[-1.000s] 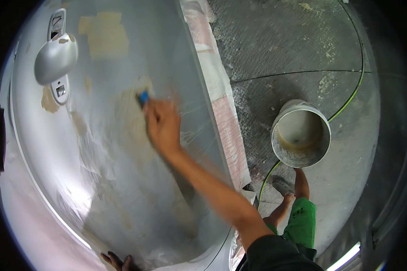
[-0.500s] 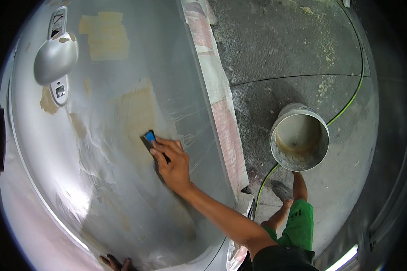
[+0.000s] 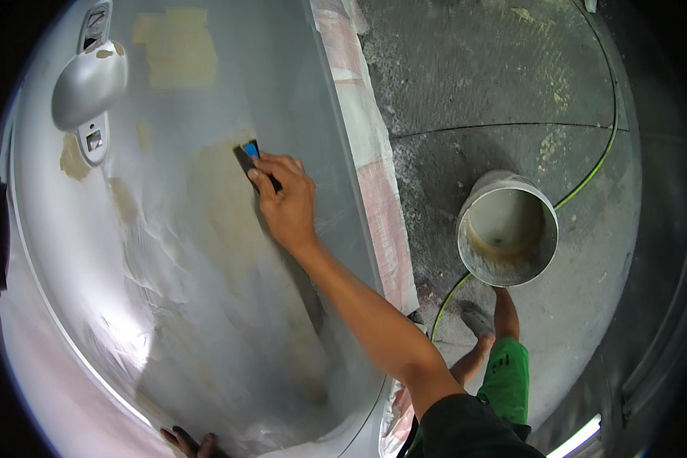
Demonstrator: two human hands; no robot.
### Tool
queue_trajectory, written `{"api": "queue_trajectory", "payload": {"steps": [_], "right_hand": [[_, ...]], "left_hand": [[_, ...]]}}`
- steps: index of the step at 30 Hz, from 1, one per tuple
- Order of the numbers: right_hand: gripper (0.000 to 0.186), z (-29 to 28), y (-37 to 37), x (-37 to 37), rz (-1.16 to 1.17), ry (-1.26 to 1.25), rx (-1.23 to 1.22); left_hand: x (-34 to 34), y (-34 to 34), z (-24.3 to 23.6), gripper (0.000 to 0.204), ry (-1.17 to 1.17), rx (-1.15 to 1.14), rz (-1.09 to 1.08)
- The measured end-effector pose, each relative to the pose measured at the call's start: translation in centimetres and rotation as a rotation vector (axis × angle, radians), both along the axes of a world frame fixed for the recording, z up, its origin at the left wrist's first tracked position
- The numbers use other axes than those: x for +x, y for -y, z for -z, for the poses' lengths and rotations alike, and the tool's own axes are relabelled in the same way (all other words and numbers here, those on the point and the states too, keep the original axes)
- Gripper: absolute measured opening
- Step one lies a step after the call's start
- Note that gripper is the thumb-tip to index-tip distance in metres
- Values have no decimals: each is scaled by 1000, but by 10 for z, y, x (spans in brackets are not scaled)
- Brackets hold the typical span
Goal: The person sands the surface of a car hood using a sanding block and water from a bucket. They repeatedly dip the sanding block into the bucket and rub it across the hood to smooth the surface.
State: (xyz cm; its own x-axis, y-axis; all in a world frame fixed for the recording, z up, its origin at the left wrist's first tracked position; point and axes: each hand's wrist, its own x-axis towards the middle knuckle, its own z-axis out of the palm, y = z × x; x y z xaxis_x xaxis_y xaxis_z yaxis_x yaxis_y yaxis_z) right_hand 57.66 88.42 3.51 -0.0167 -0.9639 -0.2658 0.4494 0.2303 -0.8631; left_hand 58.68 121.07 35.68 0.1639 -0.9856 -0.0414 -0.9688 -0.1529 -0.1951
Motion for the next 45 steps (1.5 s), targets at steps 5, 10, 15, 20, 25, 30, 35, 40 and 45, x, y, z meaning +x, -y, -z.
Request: {"api": "queue_trajectory", "payload": {"steps": [5,10,15,20,25,30,35,40,45], "right_hand": [[9,-9,-102,-11,-67,-160,-92],[7,8,-28,1,7,-76,-58],[11,8,-75,-9,-11,-154,-158],[9,-3,-99,-22,-99,-139,-66],[10,-20,-88,-18,-96,-159,53],[9,-47,-120,-24,-51,-60,21],[9,-43,-106,-24,-82,-154,45],[12,-44,-127,-23,-67,-97,19],[9,-60,-120,-26,-112,-95,161]], "left_hand": [[1,-3,-2,66,5,11,-2],[1,-3,0,68,24,4,-7],[-2,0,-1,69,27,29,-22],[-5,0,-3,69,40,44,-10],[-4,5,1,69,56,39,13],[-2,3,-3,70,31,44,3],[-3,5,2,70,13,26,-3],[-2,4,1,68,-13,9,-24],[-4,9,4,68,-6,7,-6]]}}
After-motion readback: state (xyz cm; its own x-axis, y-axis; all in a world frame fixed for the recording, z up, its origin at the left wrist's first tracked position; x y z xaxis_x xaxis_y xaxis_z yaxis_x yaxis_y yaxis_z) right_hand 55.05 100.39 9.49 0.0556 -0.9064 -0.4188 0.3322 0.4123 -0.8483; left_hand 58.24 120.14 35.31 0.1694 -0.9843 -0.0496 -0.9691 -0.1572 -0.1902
